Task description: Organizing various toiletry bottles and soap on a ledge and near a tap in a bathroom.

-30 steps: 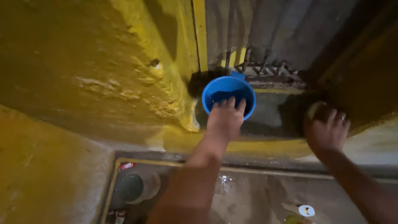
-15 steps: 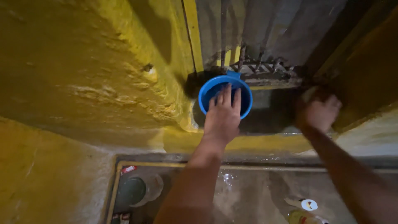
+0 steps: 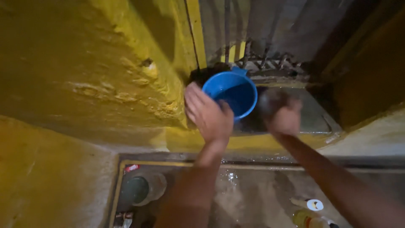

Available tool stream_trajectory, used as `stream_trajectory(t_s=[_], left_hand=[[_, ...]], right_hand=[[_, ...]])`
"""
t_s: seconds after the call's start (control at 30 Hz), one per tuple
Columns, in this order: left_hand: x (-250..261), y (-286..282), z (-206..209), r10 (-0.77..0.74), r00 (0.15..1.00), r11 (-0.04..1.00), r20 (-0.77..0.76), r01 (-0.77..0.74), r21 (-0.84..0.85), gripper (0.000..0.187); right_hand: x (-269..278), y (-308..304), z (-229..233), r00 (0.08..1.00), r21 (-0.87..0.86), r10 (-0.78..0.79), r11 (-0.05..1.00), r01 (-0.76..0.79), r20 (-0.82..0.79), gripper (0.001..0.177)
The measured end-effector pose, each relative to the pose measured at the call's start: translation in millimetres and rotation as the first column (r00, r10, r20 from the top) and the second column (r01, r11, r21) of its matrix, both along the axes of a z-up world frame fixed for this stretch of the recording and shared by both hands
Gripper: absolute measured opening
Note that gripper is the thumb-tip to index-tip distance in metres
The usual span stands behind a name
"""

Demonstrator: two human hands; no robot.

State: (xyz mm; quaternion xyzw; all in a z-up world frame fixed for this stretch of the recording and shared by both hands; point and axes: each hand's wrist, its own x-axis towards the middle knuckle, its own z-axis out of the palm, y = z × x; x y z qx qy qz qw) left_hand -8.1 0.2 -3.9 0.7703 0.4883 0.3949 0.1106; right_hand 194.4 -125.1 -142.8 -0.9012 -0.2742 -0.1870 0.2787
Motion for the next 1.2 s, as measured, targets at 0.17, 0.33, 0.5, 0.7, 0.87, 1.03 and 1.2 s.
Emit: stream_trajectory(t_s=[0.17,0.33,0.5,0.7,0.87,1.03,1.2], left_hand=[[4.8,14.5,10.2,0.247,0.966,0.495,0.08,-0.055,-0.867,0.047],[-17.6,5.3,21.6,0.376,0.894,0.335,0.243,0.113,-0.935,0.03],[-67.0,-5.2,17.9,0.349,0.886,0.268,0.307,0.219,-0.938,0.031],[-121.2,-4.9,-11.1,0.382,0.877,0.156,0.291,0.249,-0.956,0.032],[-146.9,-4.0,-16.7,0.378,0.902,0.177,0.208,0.15,-0.973,0.032],[-162.2,0.2,-41.3,0.261,0.954,0.319,0.147,0.059,-0.946,0.032],[-171.0,18.1,-83.4,0.151,0.986,0.489,0.067,-0.015,-0.872,0.033]], right_hand=[[-12.6,-11.6,36.8,0.921,-0.285,0.379,0.896,-0.34,0.094,0.068],[12.0,-2.0,28.8,0.956,-0.242,-0.233,0.952,0.187,-0.178,0.067],[-2.6,11.8,44.2,0.951,-0.258,-0.198,0.957,0.135,-0.236,0.06],[-35.0,39.6,55.3,0.934,-0.269,-0.177,0.959,0.092,-0.311,0.061],[-82.4,113.1,20.8,0.968,-0.189,0.235,0.95,-0.248,-0.091,0.08],[-76.8,90.0,49.0,0.834,-0.205,0.542,0.809,-0.55,-0.101,0.067],[-122.4,136.1,42.9,0.977,-0.243,0.198,0.954,-0.174,0.076,0.07]])
